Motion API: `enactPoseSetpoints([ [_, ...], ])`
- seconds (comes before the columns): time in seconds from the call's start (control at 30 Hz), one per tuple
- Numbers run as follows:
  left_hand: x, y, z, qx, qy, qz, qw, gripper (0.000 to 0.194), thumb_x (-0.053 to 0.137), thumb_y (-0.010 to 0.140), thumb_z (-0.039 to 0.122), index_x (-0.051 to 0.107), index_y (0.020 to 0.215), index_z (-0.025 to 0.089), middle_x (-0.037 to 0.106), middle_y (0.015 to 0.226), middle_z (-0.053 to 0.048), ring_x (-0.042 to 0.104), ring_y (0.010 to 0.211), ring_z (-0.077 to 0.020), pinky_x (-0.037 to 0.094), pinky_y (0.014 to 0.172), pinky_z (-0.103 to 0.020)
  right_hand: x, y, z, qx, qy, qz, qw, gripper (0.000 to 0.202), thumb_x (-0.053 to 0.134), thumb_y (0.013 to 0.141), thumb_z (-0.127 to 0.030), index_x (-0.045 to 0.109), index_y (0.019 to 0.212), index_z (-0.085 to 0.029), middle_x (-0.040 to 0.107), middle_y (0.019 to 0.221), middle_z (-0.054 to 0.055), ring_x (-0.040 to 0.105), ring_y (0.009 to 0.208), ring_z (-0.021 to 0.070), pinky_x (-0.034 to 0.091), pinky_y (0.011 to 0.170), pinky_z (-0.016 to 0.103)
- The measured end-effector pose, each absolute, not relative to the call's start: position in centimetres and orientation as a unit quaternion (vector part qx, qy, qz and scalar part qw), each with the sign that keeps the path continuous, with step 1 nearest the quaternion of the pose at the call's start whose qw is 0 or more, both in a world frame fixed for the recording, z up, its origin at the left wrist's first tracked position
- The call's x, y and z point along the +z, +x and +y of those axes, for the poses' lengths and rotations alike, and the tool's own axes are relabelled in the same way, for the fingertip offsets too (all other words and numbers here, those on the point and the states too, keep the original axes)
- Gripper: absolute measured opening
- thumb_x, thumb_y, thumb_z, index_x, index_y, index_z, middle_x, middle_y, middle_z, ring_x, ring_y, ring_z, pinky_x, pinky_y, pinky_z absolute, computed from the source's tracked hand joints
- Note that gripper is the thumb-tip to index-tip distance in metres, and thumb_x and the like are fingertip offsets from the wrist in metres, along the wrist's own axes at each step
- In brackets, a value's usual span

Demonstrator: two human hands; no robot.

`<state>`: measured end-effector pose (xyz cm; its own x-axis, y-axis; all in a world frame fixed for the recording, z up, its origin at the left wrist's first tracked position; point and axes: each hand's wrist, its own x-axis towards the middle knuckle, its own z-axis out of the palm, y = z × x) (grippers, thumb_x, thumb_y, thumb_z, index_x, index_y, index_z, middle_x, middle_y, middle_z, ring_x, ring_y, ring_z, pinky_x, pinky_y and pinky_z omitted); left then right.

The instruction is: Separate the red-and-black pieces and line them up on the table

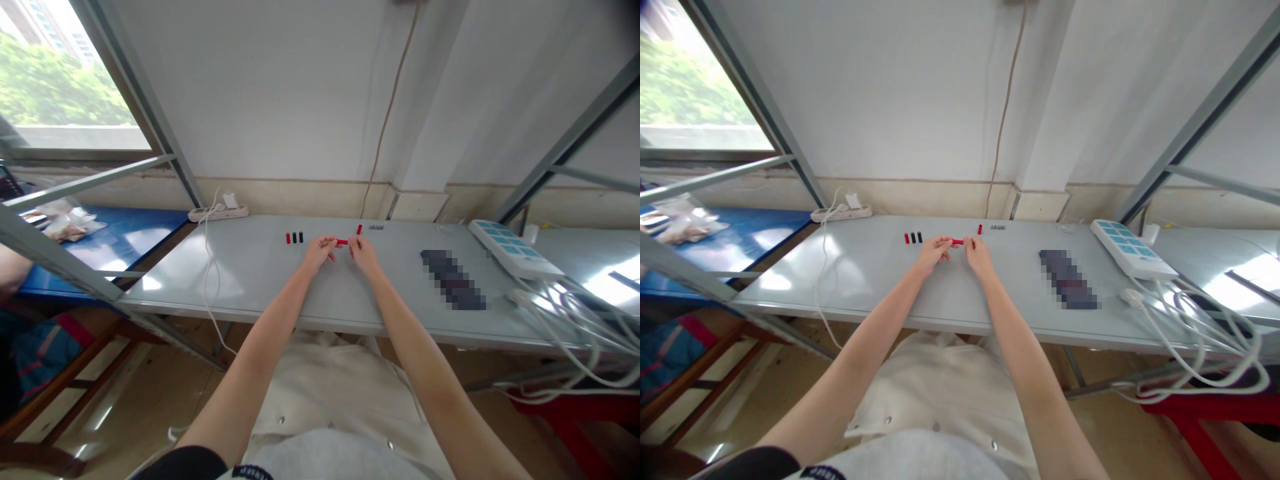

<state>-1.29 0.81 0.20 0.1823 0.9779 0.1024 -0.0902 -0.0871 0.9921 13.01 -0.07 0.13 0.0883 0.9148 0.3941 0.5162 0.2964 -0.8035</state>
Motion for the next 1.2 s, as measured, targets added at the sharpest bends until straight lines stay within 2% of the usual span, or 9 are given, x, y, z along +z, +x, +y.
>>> enactPoseSetpoints([
  [0.2,0.29,-1.42,0.81,0.509,0.534,0.426,0.523,0.019,0.053,0.078,0.029,0.055,0.088,0.012,0.067,0.084,-0.008,0.050,0.039,-0.0034,0.024,0.035,-0.016,-0.44,13.10,0.54,0.262,-0.501,-0.654,0.502,0.029,0.043,0.077,-0.050,0.042,0.073,-0.020,0.053,0.061,0.000,0.048,0.054,0.0124,0.040,0.056,0.027],
  [0.33,0.34,-1.43,0.83,0.513,0.519,0.438,0.524,0.015,0.051,0.079,0.024,0.054,0.089,0.013,0.066,0.082,-0.006,0.050,0.039,-0.0035,0.025,0.036,-0.016,-0.69,13.05,0.58,0.306,-0.483,-0.663,0.484,0.029,0.045,0.077,-0.046,0.044,0.087,-0.019,0.057,0.067,0.001,0.050,0.052,0.0120,0.042,0.055,0.027],
  [0.53,0.50,-1.37,0.67,0.505,0.522,0.428,0.537,0.014,0.052,0.079,0.022,0.053,0.089,0.013,0.065,0.080,-0.005,0.049,0.039,-0.0030,0.023,0.034,-0.016,-0.04,13.15,-0.14,0.271,-0.512,-0.693,0.428,0.031,0.040,0.080,-0.047,0.051,0.074,-0.018,0.059,0.063,0.002,0.050,0.050,0.0117,0.040,0.054,0.026],
  [0.7,0.58,-1.35,0.64,0.494,0.511,0.443,0.547,0.013,0.052,0.079,0.023,0.053,0.088,0.013,0.063,0.077,-0.003,0.048,0.039,-0.0028,0.023,0.034,-0.016,0.21,13.18,-0.30,0.270,-0.517,-0.696,0.418,0.030,0.041,0.079,-0.046,0.052,0.074,-0.018,0.058,0.061,0.001,0.049,0.049,0.0110,0.038,0.052,0.024],
  [1.03,0.42,-1.54,0.90,0.563,0.458,0.468,0.504,0.019,0.046,0.083,0.032,0.050,0.083,0.013,0.061,0.074,-0.002,0.043,0.038,-0.0019,0.023,0.035,-0.016,-0.10,13.58,-0.04,0.269,-0.525,-0.684,0.429,0.027,0.042,0.079,-0.042,0.053,0.074,-0.018,0.058,0.061,0.001,0.049,0.050,0.0115,0.039,0.054,0.026],
  [1.2,0.19,-1.51,1.06,0.558,0.476,0.470,0.491,0.026,0.053,0.077,0.040,0.052,0.078,0.014,0.060,0.068,0.000,0.042,0.038,-0.0018,0.025,0.036,-0.016,-0.03,13.74,0.26,0.271,-0.535,-0.656,0.459,0.030,0.044,0.077,-0.046,0.053,0.073,-0.018,0.060,0.066,0.004,0.052,0.054,0.0123,0.041,0.056,0.027],
])
